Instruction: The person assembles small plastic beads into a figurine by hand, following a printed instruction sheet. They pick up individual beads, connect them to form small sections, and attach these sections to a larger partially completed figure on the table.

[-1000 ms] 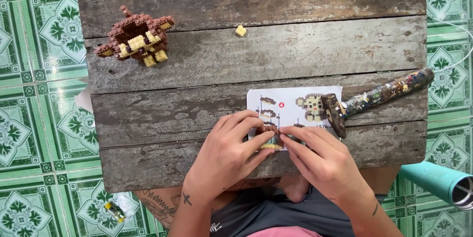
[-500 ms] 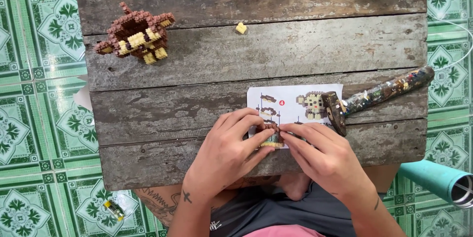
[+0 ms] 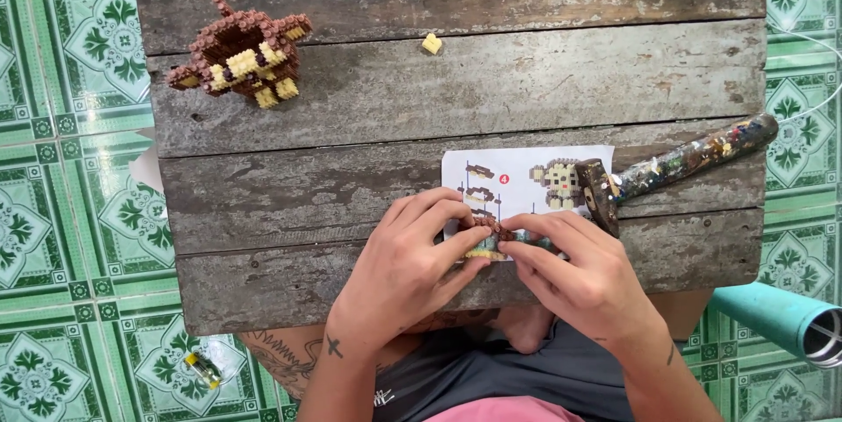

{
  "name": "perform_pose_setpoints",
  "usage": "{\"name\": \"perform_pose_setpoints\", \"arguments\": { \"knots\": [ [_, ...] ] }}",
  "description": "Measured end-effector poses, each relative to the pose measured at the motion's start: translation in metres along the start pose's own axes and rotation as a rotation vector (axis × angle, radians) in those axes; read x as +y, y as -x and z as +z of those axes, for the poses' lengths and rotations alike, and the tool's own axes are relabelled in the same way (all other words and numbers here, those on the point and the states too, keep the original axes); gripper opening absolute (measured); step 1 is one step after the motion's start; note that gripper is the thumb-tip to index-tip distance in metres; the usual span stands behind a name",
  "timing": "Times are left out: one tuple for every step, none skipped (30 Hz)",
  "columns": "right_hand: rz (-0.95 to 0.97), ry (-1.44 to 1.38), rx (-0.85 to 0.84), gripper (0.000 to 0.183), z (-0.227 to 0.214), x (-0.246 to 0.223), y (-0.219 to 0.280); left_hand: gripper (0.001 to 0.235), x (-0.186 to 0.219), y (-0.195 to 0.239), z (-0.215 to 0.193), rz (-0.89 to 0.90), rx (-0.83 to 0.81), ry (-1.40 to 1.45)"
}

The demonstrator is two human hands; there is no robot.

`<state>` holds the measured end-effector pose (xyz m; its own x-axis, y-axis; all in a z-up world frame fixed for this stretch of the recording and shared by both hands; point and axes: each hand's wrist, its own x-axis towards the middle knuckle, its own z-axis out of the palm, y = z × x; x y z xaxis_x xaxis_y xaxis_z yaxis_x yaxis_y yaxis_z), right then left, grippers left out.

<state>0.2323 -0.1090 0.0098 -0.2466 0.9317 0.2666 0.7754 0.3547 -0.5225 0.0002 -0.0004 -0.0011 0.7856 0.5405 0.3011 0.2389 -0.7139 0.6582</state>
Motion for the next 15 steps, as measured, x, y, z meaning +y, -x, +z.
{"name": "perform_pose_setpoints", "arguments": {
  "knots": [
    [0.000,0.001,0.000,0.012,-0.0011,0.0002,0.0007,0.019,0.0004,-0.0005,-0.0002,0.001,0.000,0.000],
    [0.006,0.011,-0.033,0.014,-0.0018,0.0007,0.0010,0.019,0.0007,-0.0007,-0.0006,0.000,0.002,0.000],
    [0.012,0.023,-0.065,0.017,-0.0024,0.0011,0.0013,0.019,0.0010,-0.0007,-0.0010,0.000,0.005,0.000],
    [0.011,0.021,-0.066,0.017,-0.0021,0.0008,0.0009,0.019,0.0006,0.0001,-0.0003,-0.002,0.005,0.000],
    [0.008,0.032,-0.068,0.016,-0.0019,0.0007,0.0006,0.019,0.0004,0.0009,0.0004,-0.003,0.006,0.000],
    [0.006,0.045,-0.068,0.016,-0.0019,0.0006,0.0002,0.019,-0.0003,0.0008,0.0010,-0.001,0.006,0.001],
    [0.007,0.046,-0.067,0.016,-0.0020,0.0007,0.0001,0.019,-0.0002,0.0006,0.0009,0.001,0.005,0.001],
    [0.008,0.041,-0.063,0.016,-0.0020,0.0009,-0.0002,0.019,0.0001,0.0007,0.0007,-0.002,0.005,-0.003],
    [0.008,0.036,-0.058,0.016,-0.0019,0.0010,-0.0006,0.019,0.0002,0.0009,0.0004,-0.005,0.004,-0.008],
    [0.008,0.036,-0.059,0.016,-0.0011,0.0023,0.0009,0.019,0.0002,0.0011,0.0006,-0.006,0.004,-0.008],
    [0.015,0.013,-0.053,0.015,-0.0002,0.0036,0.0024,0.019,0.0000,0.0012,0.0008,-0.006,0.005,-0.008],
    [0.024,-0.009,-0.048,0.014,0.0005,0.0048,0.0041,0.019,-0.0002,0.0012,0.0011,-0.004,0.005,-0.006],
    [0.025,-0.009,-0.048,0.014,0.0006,0.0046,0.0037,0.019,-0.0004,0.0010,0.0013,-0.004,0.005,-0.006],
    [0.024,-0.005,-0.044,0.015,0.0007,0.0045,0.0032,0.019,-0.0004,0.0010,0.0016,-0.002,0.008,-0.006],
    [0.024,-0.001,-0.040,0.016,0.0007,0.0044,0.0026,0.018,-0.0004,0.0010,0.0018,-0.001,0.012,-0.006]
  ]
}}
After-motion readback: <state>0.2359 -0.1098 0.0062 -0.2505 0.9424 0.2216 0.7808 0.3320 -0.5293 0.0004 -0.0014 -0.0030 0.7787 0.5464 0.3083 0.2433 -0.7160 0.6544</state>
